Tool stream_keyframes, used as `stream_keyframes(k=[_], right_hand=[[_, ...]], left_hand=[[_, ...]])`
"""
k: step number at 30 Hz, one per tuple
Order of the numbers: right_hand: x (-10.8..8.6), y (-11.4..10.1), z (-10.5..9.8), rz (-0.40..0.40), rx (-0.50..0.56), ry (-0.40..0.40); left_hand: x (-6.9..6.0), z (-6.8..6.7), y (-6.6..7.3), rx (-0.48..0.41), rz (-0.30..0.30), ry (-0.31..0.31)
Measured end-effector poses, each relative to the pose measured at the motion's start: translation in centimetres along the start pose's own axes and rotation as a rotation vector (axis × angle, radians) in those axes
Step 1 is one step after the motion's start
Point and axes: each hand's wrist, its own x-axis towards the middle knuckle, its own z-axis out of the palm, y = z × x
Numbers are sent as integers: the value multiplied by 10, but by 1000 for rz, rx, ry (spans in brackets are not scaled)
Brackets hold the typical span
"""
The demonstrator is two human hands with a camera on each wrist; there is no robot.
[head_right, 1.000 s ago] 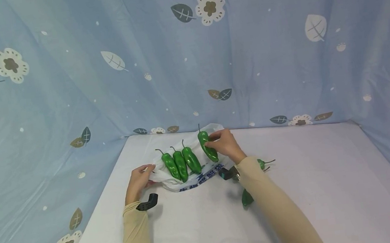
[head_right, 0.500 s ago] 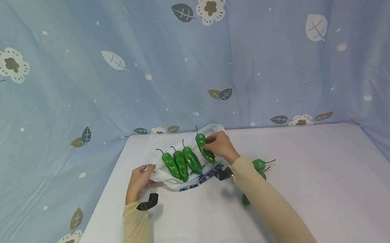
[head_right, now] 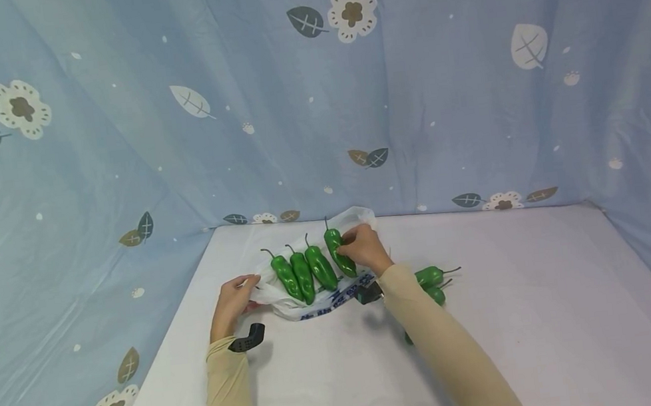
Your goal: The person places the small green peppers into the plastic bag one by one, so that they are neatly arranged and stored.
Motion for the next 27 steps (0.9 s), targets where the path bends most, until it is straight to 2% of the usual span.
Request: stream_keyframes(k=[18,27], right_hand=[[6,8,14,-2,-54,3],[5,11,20,-19,-58,0]], left_hand=[[-1,2,0,9,1,25],[-2,2,0,34,39,29]])
